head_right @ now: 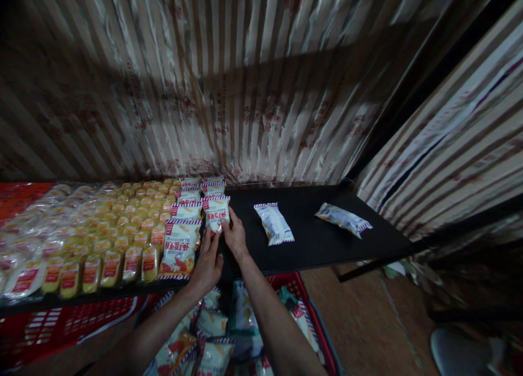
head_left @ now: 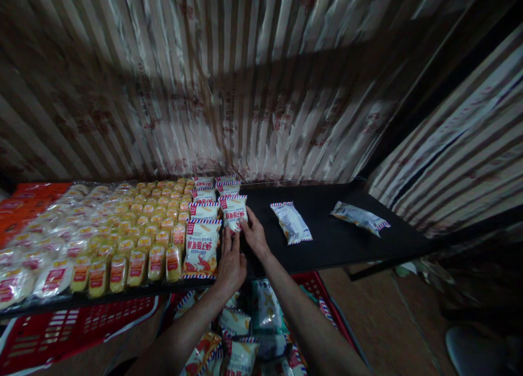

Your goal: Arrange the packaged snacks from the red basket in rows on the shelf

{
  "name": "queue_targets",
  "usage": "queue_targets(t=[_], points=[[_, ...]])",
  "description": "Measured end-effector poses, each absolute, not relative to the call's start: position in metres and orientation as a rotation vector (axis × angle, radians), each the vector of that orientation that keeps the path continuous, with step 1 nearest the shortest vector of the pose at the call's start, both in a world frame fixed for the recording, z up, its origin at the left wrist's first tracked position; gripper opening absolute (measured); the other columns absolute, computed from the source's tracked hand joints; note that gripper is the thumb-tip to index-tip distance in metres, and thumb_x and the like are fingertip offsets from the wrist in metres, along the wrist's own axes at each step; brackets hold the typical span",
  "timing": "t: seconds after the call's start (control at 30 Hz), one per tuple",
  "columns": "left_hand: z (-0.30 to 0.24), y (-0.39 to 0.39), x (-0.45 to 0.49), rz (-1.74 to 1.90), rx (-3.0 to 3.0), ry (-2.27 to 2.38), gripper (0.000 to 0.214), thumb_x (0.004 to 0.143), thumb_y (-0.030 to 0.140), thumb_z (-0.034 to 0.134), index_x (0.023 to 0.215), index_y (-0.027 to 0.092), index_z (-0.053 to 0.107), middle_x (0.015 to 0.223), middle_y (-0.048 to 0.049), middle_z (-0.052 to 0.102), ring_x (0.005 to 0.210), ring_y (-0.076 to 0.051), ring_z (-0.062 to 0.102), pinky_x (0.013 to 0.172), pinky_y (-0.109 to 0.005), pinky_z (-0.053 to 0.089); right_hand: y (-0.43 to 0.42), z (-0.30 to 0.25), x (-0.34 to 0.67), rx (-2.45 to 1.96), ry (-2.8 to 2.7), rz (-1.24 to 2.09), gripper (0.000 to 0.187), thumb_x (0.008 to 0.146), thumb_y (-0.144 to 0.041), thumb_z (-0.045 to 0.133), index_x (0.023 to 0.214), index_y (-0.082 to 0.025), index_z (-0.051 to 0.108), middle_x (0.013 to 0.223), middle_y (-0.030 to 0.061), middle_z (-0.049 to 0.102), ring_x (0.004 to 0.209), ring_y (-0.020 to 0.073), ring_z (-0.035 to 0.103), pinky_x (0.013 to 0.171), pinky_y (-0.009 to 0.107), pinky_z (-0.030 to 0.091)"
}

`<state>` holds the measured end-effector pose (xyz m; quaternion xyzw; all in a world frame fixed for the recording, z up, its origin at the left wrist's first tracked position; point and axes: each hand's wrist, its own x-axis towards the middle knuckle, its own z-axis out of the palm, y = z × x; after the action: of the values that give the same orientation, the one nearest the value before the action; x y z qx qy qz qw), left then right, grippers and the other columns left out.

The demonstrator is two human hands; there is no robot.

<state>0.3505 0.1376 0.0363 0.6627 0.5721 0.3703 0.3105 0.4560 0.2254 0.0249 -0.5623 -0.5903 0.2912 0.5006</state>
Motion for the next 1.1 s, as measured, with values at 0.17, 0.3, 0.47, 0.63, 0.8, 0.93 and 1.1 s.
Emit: queue_targets(t=[0.17,0.3,0.47,0.63,0.8,0.93,1.1], points=[[0.036,0.137,0.35,0.956,1.754,1.531,0.068,0.074,0.011,0.044,0.141,0.009,0.032,0.157,-0.0105,0.006,0.143,-0.022,-0.001,0.118,-0.039,0.008,0.225,0.027,0.454,-1.337,-1.463,0.698,0.05,0.084,-0.042,0.052,0.13,-0.022,0.053,0.119,0.0066,0.064,0.11,0.0236,0.058,0.094,0.038,0.048],[0.034,0.136,0.35,0.947,1.811,1.552,0.067,0.075,0.011,0.044,0.141,0.006,0.031,0.156,-0.0138,0.004,0.143,-0.024,-0.004,0.117,-0.041,0.009,0.221,0.026,0.454,-1.357,-1.456,0.721,0.052,0.084,-0.041,0.052,0.132,-0.023,0.05,0.118,0.0055,0.065,0.111,0.0237,0.058,0.094,0.039,0.048],[0.034,0.134,0.352,0.939,1.824,1.584,0.068,0.075,0.01,0.045,0.141,0.008,0.031,0.157,-0.0119,0.003,0.142,-0.025,-0.005,0.117,-0.042,0.009,0.216,0.027,0.456,-1.377,-1.427,0.725,0.055,0.083,-0.041,0.054,0.135,-0.023,0.047,0.12,0.0061,0.064,0.11,0.0244,0.059,0.094,0.039,0.048],[0.035,0.133,0.352,0.895,1.879,1.621,0.067,0.076,0.01,0.044,0.141,0.005,0.031,0.156,-0.0145,0.0,0.142,-0.026,-0.006,0.118,-0.042,0.009,0.215,0.026,0.458,-1.381,-1.42,0.721,0.055,0.083,-0.042,0.055,0.134,-0.024,0.048,0.121,0.0058,0.064,0.11,0.0244,0.06,0.093,0.039,0.048],[0.031,0.131,0.354,0.92,1.878,1.638,0.065,0.077,0.01,0.043,0.141,0.008,0.032,0.157,-0.0121,0.0,0.143,-0.027,-0.003,0.117,-0.045,0.012,0.219,0.02,0.46,-1.324,-1.403,0.77,0.055,0.082,-0.042,0.056,0.134,-0.024,0.048,0.117,0.005,0.066,0.108,0.0245,0.06,0.092,0.038,0.049],[0.03,0.13,0.355,0.98,1.871,1.613,0.062,0.079,0.01,0.042,0.14,0.011,0.034,0.157,-0.0101,0.006,0.143,-0.026,0.004,0.117,-0.044,0.017,0.224,0.018,0.459,-1.293,-1.407,0.76,0.053,0.083,-0.044,0.055,0.132,-0.024,0.05,0.116,0.0047,0.066,0.109,0.0245,0.059,0.093,0.039,0.048],[0.032,0.13,0.354,0.975,1.874,1.627,0.062,0.078,0.009,0.041,0.14,0.009,0.035,0.157,-0.0119,0.006,0.143,-0.026,0.005,0.117,-0.044,0.017,0.225,0.023,0.458,-1.332,-1.447,0.705,0.054,0.082,-0.048,0.054,0.13,-0.024,0.051,0.123,0.0063,0.061,0.114,0.0237,0.055,0.095,0.039,0.047]])
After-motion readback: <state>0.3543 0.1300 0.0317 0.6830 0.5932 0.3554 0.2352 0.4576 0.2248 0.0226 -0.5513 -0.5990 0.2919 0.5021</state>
